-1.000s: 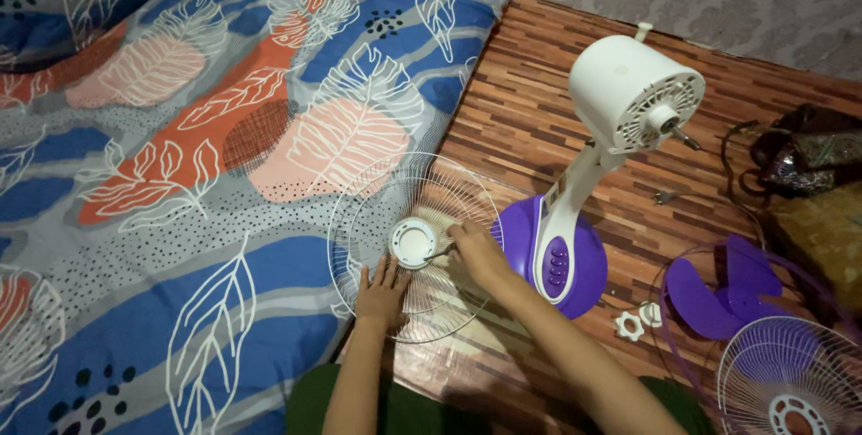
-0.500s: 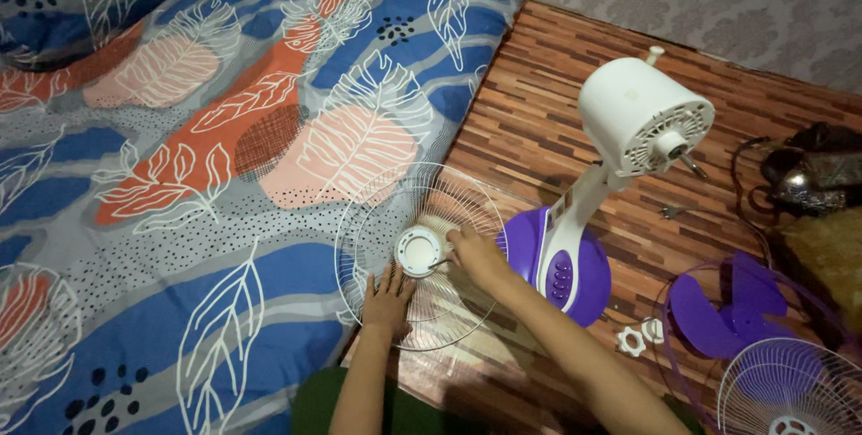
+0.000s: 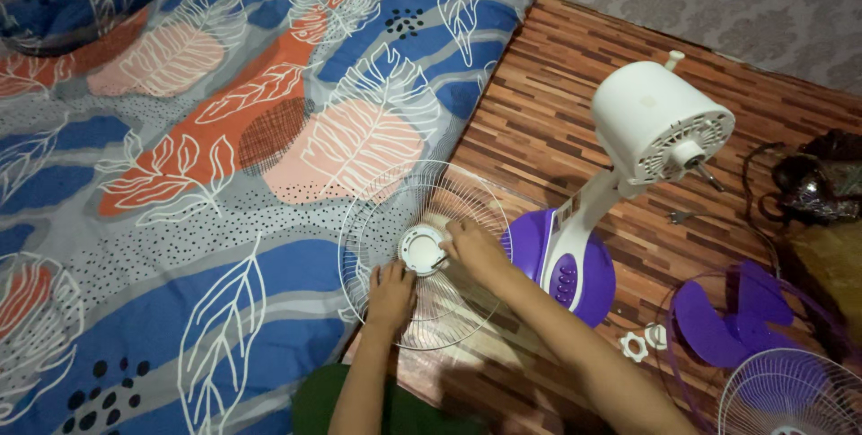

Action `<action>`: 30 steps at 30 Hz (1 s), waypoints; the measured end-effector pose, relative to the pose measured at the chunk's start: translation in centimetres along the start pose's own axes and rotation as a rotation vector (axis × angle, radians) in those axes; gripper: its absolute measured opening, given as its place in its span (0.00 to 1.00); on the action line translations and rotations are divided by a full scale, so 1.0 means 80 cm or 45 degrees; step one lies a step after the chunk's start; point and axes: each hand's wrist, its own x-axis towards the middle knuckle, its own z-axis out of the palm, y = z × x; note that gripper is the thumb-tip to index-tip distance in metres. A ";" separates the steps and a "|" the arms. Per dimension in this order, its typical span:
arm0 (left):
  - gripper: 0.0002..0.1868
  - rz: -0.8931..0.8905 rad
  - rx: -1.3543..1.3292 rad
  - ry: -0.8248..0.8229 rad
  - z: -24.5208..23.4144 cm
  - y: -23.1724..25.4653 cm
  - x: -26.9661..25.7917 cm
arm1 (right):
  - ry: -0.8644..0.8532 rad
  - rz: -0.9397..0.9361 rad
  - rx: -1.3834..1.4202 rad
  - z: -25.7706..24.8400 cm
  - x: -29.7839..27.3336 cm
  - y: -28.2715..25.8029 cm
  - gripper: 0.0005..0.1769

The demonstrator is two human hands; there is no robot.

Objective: The person disassembles a small table fan by removing the front grille, fan blades, and rear grille. They use a screwdriver to loosen screws and separate components, placing them on the floor.

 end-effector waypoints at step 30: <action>0.06 -0.013 -0.291 0.198 0.042 0.015 0.066 | 0.066 -0.270 0.301 -0.010 0.014 -0.001 0.24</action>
